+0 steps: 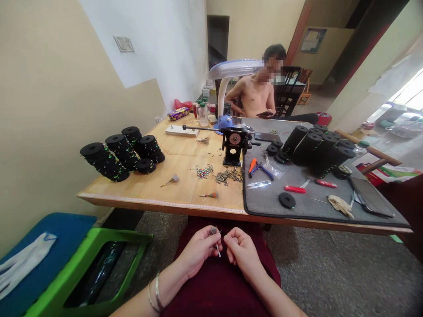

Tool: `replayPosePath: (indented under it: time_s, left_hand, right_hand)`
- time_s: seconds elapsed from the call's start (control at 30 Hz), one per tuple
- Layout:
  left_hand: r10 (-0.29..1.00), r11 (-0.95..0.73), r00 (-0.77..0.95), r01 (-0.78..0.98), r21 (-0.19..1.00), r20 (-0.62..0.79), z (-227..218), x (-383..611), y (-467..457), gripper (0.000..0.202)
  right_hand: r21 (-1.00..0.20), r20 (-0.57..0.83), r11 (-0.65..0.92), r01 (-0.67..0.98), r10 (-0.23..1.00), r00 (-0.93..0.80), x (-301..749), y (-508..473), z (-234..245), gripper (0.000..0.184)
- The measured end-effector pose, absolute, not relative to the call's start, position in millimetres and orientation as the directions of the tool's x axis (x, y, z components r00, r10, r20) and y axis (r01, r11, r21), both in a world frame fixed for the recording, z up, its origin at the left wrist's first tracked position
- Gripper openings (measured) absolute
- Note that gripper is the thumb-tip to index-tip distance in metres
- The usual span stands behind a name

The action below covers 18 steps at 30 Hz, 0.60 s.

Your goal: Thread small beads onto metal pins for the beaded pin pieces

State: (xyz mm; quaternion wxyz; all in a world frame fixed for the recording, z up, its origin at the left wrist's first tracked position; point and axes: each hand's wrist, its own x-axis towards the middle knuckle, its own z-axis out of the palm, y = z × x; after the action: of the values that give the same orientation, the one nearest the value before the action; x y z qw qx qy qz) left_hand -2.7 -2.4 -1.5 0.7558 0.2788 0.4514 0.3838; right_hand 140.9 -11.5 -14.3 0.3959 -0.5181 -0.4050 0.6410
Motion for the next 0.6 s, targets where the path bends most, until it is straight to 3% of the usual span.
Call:
replayPosePath:
  time_s: [0.2,0.6]
  left_hand:
    - [0.871,0.482,0.261,-0.287,0.828,-0.416,-5.2,-2.6,-2.2,0.023]
    - [0.829,0.554,0.307,-0.349,0.756,-0.467,-6.2,-4.8,-2.2,0.023]
  right_hand:
    - [-0.922,-0.365,-0.381,-0.070,0.914,-0.178,139.4,-11.3,-16.9,0.035]
    - [-0.917,-0.377,-0.394,-0.054,0.905,-0.198,137.2,-10.9,-12.9,0.036]
